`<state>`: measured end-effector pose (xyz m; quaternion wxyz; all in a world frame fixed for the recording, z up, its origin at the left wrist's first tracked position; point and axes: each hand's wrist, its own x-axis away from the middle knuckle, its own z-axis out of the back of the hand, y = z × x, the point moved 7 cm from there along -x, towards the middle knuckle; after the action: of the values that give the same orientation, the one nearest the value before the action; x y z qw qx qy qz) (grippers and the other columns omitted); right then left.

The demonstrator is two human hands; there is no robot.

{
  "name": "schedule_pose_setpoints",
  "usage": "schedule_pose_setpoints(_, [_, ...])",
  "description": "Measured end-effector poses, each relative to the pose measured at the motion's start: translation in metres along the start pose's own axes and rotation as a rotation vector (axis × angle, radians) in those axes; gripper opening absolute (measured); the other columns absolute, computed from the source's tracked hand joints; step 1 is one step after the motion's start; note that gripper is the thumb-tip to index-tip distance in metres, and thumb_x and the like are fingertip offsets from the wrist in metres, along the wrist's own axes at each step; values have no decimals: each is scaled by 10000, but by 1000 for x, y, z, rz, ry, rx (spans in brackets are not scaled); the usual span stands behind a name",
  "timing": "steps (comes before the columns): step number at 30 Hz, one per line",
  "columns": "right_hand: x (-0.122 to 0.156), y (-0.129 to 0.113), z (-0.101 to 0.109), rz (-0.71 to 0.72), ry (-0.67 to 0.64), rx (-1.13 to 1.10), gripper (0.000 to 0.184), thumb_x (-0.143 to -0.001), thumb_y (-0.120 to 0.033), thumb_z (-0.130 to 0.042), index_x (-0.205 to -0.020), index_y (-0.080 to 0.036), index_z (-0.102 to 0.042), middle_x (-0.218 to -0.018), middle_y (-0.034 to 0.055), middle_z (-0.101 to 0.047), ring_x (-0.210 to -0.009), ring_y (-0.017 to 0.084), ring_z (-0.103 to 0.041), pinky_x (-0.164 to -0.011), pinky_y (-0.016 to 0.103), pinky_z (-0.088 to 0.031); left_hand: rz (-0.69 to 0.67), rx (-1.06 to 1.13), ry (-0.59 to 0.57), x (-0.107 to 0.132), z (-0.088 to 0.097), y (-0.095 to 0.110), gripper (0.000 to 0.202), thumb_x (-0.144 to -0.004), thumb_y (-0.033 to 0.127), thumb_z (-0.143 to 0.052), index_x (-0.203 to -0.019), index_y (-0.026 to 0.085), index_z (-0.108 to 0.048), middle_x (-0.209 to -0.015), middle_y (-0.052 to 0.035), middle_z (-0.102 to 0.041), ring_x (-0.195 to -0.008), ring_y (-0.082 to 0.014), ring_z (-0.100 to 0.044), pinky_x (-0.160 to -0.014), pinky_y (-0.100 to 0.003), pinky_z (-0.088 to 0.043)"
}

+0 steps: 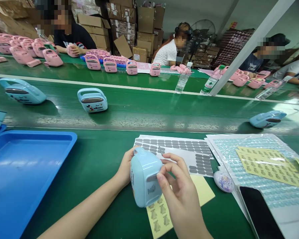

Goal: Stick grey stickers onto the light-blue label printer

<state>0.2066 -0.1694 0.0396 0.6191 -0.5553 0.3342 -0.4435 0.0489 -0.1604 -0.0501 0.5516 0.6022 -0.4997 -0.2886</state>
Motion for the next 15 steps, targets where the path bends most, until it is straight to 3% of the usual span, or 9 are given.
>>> schedule_pose_setpoints(8, [2,3,2,38,143,49,224,-877,-391,-515,-752,-206,-537,-1304,97,-404,-1207,296,-451,-931,458,-458,4,-6,1,0,1,-3,144,-678,249,-628,-669,181,-501,-601,54,-494,-574,-100,-431,-593,-230,-381])
schedule_pose_setpoints(11, [1,8,2,-21,163,-101,197,-841,-399,-574,-959,-247,-535,-1318,90,-416,-1150,264,-509,-892,435,-494,0,-3,4,1,2,-2,153,-677,257,-634,-669,181,-501,-596,57,-487,-569,-98,-426,-583,-227,-379])
schedule_pose_setpoints(15, [-9,18,1,-124,139,-317,613,-729,-360,-715,-1243,-339,-382,-1269,56,-467,-1004,190,-585,-858,364,-528,20,40,11,2,1,-1,156,-668,265,-656,-677,179,-525,-618,46,-538,-581,-105,-464,-590,-228,-400])
